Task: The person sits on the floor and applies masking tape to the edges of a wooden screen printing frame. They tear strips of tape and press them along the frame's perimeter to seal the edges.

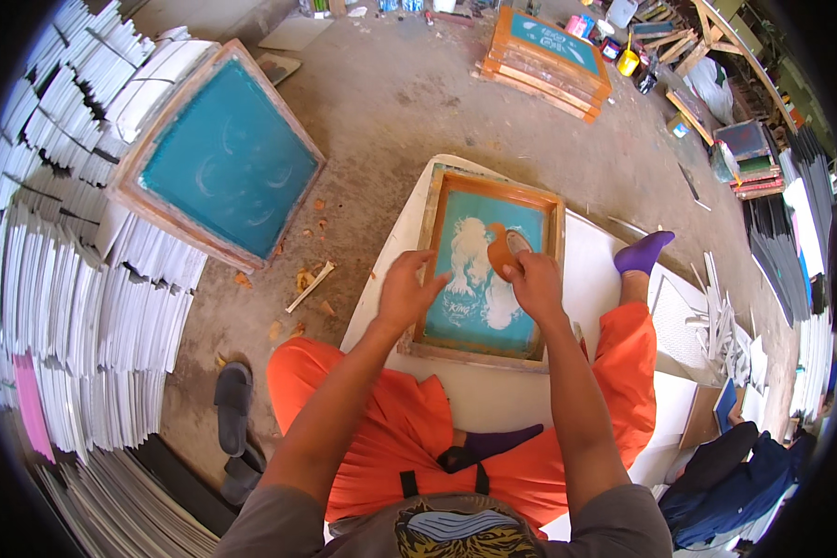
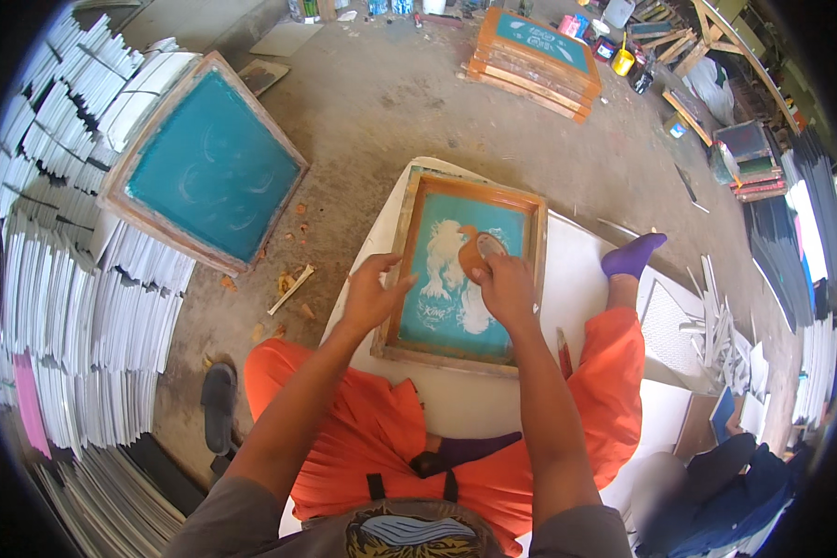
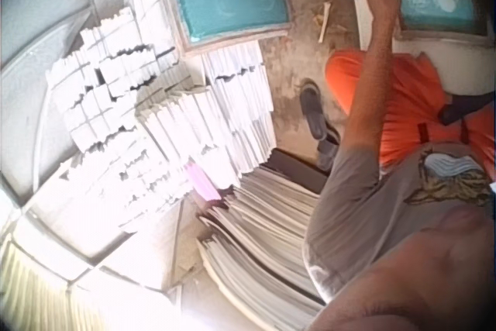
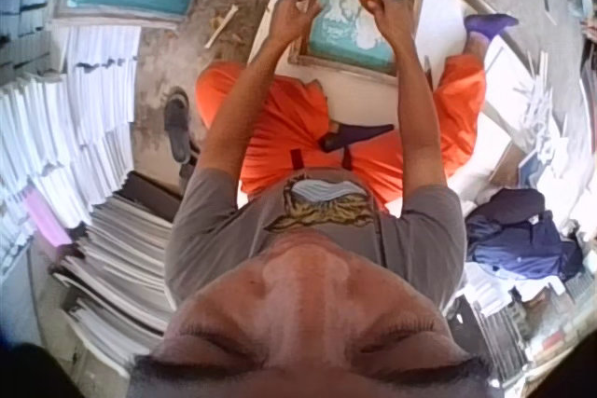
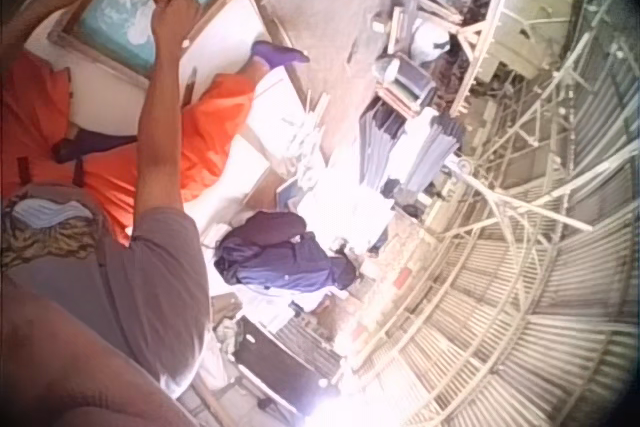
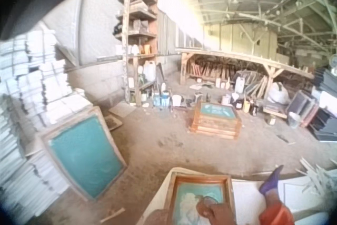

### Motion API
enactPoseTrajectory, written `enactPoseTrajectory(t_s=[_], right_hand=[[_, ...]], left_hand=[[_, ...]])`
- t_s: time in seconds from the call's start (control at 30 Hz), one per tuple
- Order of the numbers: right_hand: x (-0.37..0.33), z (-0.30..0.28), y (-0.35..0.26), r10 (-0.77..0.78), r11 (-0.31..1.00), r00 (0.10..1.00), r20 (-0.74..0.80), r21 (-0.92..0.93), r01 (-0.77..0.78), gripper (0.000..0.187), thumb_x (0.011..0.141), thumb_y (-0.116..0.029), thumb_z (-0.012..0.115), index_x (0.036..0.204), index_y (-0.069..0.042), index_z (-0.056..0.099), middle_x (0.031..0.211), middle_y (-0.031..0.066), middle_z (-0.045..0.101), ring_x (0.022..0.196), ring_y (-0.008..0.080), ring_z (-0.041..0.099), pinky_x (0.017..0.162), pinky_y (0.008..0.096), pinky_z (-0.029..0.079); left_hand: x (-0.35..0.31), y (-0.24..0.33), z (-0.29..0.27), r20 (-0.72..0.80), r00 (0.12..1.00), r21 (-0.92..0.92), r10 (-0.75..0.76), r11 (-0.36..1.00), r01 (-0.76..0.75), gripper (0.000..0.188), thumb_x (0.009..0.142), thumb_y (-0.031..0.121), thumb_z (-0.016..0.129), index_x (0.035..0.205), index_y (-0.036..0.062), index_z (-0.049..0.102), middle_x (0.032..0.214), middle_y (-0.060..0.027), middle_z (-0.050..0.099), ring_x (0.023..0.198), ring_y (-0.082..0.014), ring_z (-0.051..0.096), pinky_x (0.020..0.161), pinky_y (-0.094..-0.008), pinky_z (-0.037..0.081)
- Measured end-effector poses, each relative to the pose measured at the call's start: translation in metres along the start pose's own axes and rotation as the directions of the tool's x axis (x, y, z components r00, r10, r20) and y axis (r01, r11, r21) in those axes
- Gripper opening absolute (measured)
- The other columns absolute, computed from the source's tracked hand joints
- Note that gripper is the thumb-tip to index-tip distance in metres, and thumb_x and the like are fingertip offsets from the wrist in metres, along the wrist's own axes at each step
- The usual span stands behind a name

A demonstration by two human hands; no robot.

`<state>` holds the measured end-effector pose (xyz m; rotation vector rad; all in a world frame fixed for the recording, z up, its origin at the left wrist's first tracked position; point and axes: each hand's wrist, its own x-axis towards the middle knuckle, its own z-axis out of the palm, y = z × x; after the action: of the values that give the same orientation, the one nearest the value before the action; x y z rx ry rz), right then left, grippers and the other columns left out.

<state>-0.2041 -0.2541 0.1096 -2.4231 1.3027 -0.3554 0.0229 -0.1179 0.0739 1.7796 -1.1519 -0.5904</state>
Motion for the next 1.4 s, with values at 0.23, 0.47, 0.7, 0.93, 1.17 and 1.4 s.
enactPoseTrajectory(t_s=[0.23, 0.47, 0.7, 0.93, 1.17, 1.4], right_hand=[[-0.069, -0.080, -0.039, -0.245, 0.952, 0.969, -0.017, 0.183, 0.244, 0.021, 0.088, -0.021, 0.077, 0.091, -0.003, 0.068, 0.092, 0.0166, 0.069, 0.096, 0.0389, 0.063, 0.090, 0.0488, 0.047], [-0.117, -0.115, -0.042, -0.294, 0.931, 0.955, 0.033, 0.237, 0.278, 0.019, 0.089, -0.019, 0.076, 0.094, -0.003, 0.067, 0.094, 0.0169, 0.069, 0.097, 0.0395, 0.062, 0.091, 0.0487, 0.046], [-0.143, -0.128, -0.042, -0.204, 0.897, 0.976, 0.074, 0.414, 0.156, 0.026, 0.092, -0.019, 0.075, 0.112, -0.004, 0.068, 0.097, 0.0168, 0.068, 0.092, 0.0366, 0.063, 0.084, 0.0439, 0.050], [-0.158, -0.118, -0.028, -0.191, 0.915, 0.981, -0.016, 0.358, 0.184, 0.065, 0.077, -0.024, 0.092, 0.131, -0.005, 0.061, 0.111, 0.0157, 0.068, 0.092, 0.0331, 0.068, 0.079, 0.0398, 0.054], [-0.152, -0.111, -0.019, -0.258, 0.872, 0.961, -0.101, 0.403, 0.277, 0.065, 0.075, -0.019, 0.092, 0.131, -0.006, 0.062, 0.113, 0.0169, 0.070, 0.100, 0.0336, 0.070, 0.083, 0.0397, 0.057], [-0.145, -0.104, 0.004, -0.340, 0.895, 0.935, -0.098, 0.273, 0.354, 0.058, 0.076, -0.020, 0.088, 0.127, -0.006, 0.066, 0.118, 0.0168, 0.071, 0.103, 0.0377, 0.069, 0.088, 0.0446, 0.057]], left_hand=[[-0.010, 0.045, 0.050, 0.120, 0.991, -0.587, -0.057, 0.801, 0.117, 0.080, 0.093, 0.036, 0.082, 0.153, -0.0026, 0.047, 0.152, -0.0201, 0.054, 0.133, -0.0281, 0.058, 0.110, -0.0410, 0.046], [-0.029, 0.060, 0.055, 0.362, 0.931, -0.736, 0.037, 0.625, 0.261, 0.040, 0.100, 0.028, 0.075, 0.127, -0.0013, 0.071, 0.112, -0.0059, 0.075, 0.102, -0.0126, 0.066, 0.095, -0.0303, 0.051], [-0.050, 0.075, 0.042, 0.328, 0.944, -0.667, 0.005, 0.710, 0.228, 0.025, 0.094, 0.022, 0.081, 0.105, -0.0009, 0.080, 0.088, -0.0039, 0.074, 0.082, -0.0113, 0.064, 0.078, -0.0282, 0.051], [-0.063, 0.077, 0.035, 0.340, 0.938, -0.580, -0.062, 0.771, 0.261, 0.025, 0.092, 0.021, 0.083, 0.102, -0.0019, 0.080, 0.086, -0.0057, 0.074, 0.078, -0.0118, 0.064, 0.076, -0.0282, 0.052], [-0.069, 0.085, 0.034, 0.355, 0.924, -0.589, -0.139, 0.734, 0.337, 0.024, 0.092, 0.017, 0.083, 0.099, -0.0053, 0.078, 0.084, -0.0072, 0.074, 0.067, -0.0129, 0.067, 0.065, -0.0259, 0.055], [-0.061, 0.072, 0.007, 0.334, 0.929, -0.517, -0.161, 0.792, 0.324, 0.022, 0.092, 0.017, 0.083, 0.097, -0.0042, 0.078, 0.081, -0.0064, 0.073, 0.065, -0.0120, 0.064, 0.062, -0.0254, 0.052]])
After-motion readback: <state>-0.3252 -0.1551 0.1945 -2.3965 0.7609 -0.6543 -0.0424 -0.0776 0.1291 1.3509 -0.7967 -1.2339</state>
